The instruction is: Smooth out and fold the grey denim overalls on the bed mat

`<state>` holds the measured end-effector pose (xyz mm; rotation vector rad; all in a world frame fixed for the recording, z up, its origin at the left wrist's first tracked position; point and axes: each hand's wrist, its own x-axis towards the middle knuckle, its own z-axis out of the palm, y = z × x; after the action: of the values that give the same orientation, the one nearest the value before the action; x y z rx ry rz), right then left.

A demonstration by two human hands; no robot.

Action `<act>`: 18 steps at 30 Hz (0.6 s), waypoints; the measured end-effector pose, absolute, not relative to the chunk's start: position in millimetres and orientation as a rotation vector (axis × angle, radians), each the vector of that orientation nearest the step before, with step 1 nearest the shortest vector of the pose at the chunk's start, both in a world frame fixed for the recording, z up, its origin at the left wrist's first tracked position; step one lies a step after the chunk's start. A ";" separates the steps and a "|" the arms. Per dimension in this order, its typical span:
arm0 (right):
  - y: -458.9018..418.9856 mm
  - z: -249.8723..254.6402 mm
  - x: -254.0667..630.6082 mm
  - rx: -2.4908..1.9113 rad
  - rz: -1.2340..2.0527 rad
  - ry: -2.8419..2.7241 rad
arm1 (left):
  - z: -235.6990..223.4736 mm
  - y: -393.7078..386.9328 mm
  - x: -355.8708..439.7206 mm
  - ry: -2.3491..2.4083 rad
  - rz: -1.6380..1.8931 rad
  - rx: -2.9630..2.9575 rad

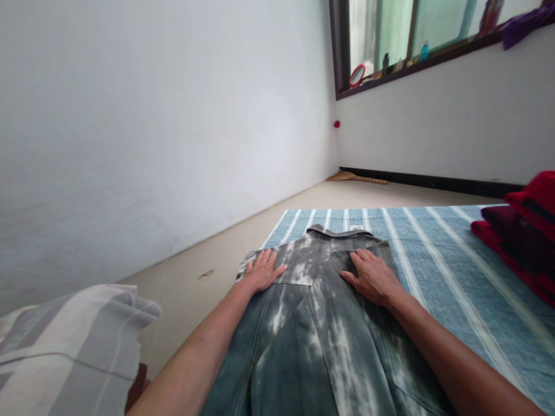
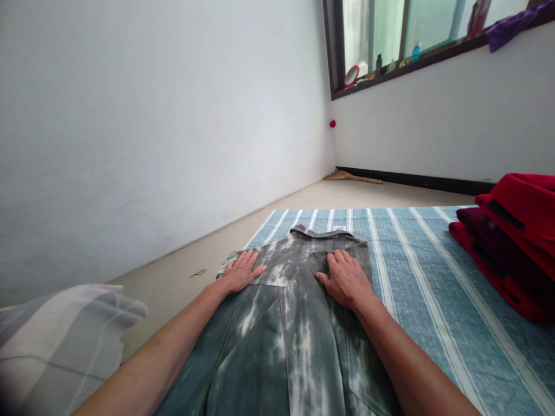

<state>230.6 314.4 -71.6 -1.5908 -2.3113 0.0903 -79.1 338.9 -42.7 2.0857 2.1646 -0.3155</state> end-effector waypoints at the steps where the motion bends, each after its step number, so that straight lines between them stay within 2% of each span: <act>1: 314.2 -71.5 230.8 -1.592 0.086 -2.315 | -42.6 338.5 -78.7 2.167 -0.313 2.087; 18: 318.7 -83.8 235.2 -1.569 0.043 -2.361 | -45.9 330.3 -74.7 2.158 -0.216 2.081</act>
<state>235.2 318.7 -83.8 -1.5687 -2.3610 0.0432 -74.7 330.3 -45.9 2.0807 2.1583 -0.2162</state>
